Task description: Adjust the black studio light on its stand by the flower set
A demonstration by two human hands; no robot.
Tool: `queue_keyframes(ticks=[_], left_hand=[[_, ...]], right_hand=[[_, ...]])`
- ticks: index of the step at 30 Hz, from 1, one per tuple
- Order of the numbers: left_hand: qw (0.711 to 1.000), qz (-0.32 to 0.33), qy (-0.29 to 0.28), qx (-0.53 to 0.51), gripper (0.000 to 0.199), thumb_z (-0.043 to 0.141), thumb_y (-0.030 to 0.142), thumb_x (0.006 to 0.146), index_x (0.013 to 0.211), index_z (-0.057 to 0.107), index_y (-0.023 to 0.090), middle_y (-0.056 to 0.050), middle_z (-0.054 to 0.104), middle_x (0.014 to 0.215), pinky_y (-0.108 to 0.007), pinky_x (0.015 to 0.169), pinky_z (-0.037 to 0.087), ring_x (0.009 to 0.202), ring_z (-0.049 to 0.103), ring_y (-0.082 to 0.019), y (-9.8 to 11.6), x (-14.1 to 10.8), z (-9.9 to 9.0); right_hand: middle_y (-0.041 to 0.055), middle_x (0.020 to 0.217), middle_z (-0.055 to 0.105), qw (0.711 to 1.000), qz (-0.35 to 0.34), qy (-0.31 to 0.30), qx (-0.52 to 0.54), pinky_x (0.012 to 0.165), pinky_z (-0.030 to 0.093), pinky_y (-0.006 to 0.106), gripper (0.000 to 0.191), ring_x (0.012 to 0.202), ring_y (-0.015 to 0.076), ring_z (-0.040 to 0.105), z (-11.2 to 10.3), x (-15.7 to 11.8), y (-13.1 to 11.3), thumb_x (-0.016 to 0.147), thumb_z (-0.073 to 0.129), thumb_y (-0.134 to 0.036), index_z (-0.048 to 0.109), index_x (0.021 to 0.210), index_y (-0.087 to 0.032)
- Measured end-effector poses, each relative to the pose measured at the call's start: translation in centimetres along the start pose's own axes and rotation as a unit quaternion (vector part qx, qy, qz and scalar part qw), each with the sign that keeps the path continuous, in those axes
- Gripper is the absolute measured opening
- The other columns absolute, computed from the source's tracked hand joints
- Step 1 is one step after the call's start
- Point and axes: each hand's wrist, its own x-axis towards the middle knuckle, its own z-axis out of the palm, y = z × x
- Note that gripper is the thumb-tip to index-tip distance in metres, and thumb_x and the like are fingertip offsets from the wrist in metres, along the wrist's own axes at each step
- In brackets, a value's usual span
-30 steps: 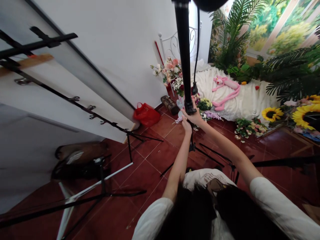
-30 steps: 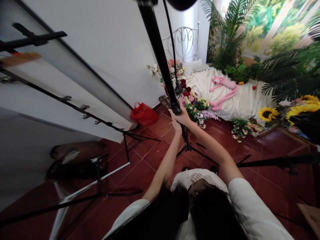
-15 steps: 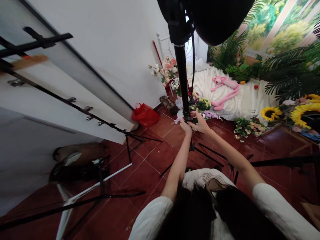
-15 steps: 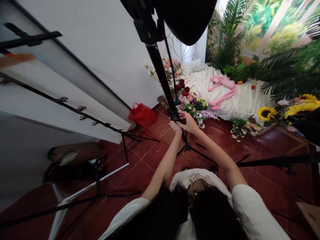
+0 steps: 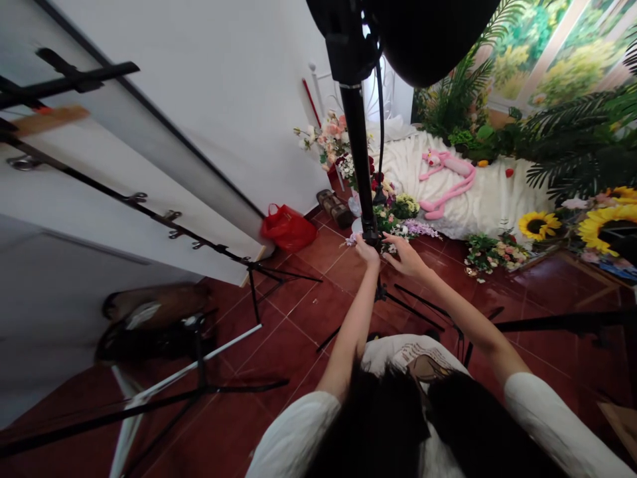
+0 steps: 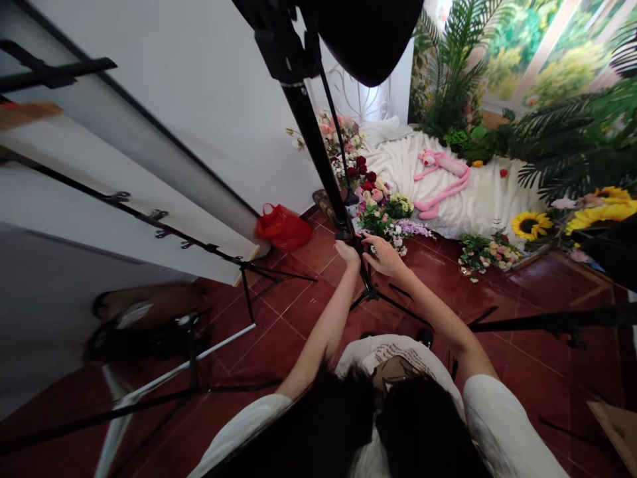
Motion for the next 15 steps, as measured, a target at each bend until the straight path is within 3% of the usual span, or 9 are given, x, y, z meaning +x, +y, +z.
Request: queue_keyframes(ticks=[3, 8, 15], left_hand=[[0.999, -0.028, -0.007, -0.025, 0.047, 0.028, 0.035, 0.096, 0.077, 0.065, 0.014, -0.007, 0.064, 0.066, -0.027, 0.069, 0.048, 0.068, 0.061, -0.016, 0.2, -0.1, 0.0], [0.998, -0.046, 0.032, -0.023, 0.047, 0.026, 0.031, 0.095, 0.065, 0.059, 0.016, -0.005, 0.058, 0.063, -0.024, 0.068, 0.047, 0.067, 0.057, -0.015, 0.5, -0.3, 0.2], [0.998, -0.04, 0.008, -0.044, 0.05, 0.022, 0.03, 0.093, 0.064, 0.06, 0.015, -0.008, 0.063, 0.066, -0.026, 0.069, 0.048, 0.067, 0.062, -0.016, 0.4, -0.2, 0.3]], right_hand=[[0.0165, 0.144, 0.051, 1.0, 0.016, 0.0, 0.014, 0.111, 0.039, 0.049, 0.035, 0.133, 0.0267, 0.05, 0.3, 0.3, 0.1, 0.095, 0.052, -0.032, 0.053, 0.127, -0.019], [0.0144, 0.14, 0.056, 0.998, 0.036, -0.008, 0.056, 0.115, 0.035, 0.048, 0.036, 0.135, 0.0252, 0.048, 0.5, 1.3, 0.9, 0.096, 0.049, -0.035, 0.054, 0.129, -0.02], [0.0137, 0.12, 0.066, 0.986, 0.113, 0.016, 0.125, 0.102, 0.045, 0.04, 0.038, 0.115, 0.022, 0.062, 1.6, 3.1, 2.6, 0.1, 0.037, -0.045, 0.051, 0.125, -0.019]])
